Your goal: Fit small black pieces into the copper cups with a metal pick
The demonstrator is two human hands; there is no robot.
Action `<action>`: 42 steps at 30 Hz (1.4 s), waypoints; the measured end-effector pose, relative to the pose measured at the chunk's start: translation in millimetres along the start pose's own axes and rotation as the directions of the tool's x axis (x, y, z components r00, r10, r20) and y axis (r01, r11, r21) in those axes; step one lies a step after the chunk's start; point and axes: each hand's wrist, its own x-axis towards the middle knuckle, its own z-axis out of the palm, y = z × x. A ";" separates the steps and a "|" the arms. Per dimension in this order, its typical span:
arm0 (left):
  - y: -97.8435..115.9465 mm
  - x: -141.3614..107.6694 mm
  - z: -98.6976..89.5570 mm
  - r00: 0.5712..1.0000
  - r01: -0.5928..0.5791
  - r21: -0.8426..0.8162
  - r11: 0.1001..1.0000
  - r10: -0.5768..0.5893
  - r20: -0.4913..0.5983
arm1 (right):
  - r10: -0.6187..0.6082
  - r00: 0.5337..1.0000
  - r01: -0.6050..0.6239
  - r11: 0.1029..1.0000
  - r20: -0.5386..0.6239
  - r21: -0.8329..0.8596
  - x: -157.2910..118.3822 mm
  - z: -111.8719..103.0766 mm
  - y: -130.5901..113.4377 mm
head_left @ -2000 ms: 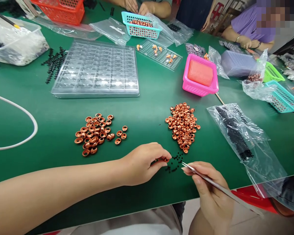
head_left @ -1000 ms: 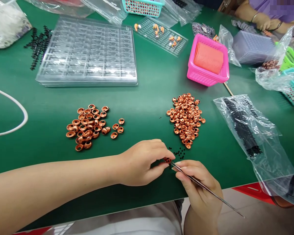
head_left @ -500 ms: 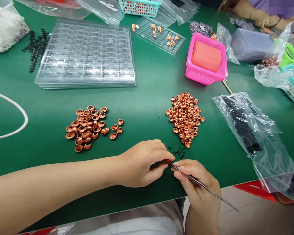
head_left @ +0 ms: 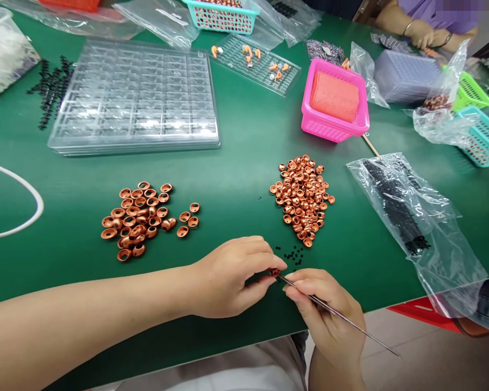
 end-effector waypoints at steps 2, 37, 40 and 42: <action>0.6 -0.5 -0.2 1.000 0.004 0.000 1.000 -0.004 -0.002 | -0.012 1.000 0.012 1.000 -0.013 -0.011 -0.4 -0.2 0.0; -2.3 -3.5 0.7 0.997 0.078 -0.018 0.997 -0.078 -0.002 | -0.158 0.987 0.160 0.958 0.025 -0.240 -5.8 2.9 1.6; -1.9 -2.8 0.2 0.997 0.082 -0.022 0.996 -0.082 -0.001 | -0.159 0.987 0.162 0.957 0.033 -0.243 -6.6 2.6 1.4; -1.6 -2.3 -0.1 0.996 0.086 -0.020 0.996 -0.086 -0.003 | -0.157 0.987 0.159 0.959 0.029 -0.235 -7.2 2.7 1.5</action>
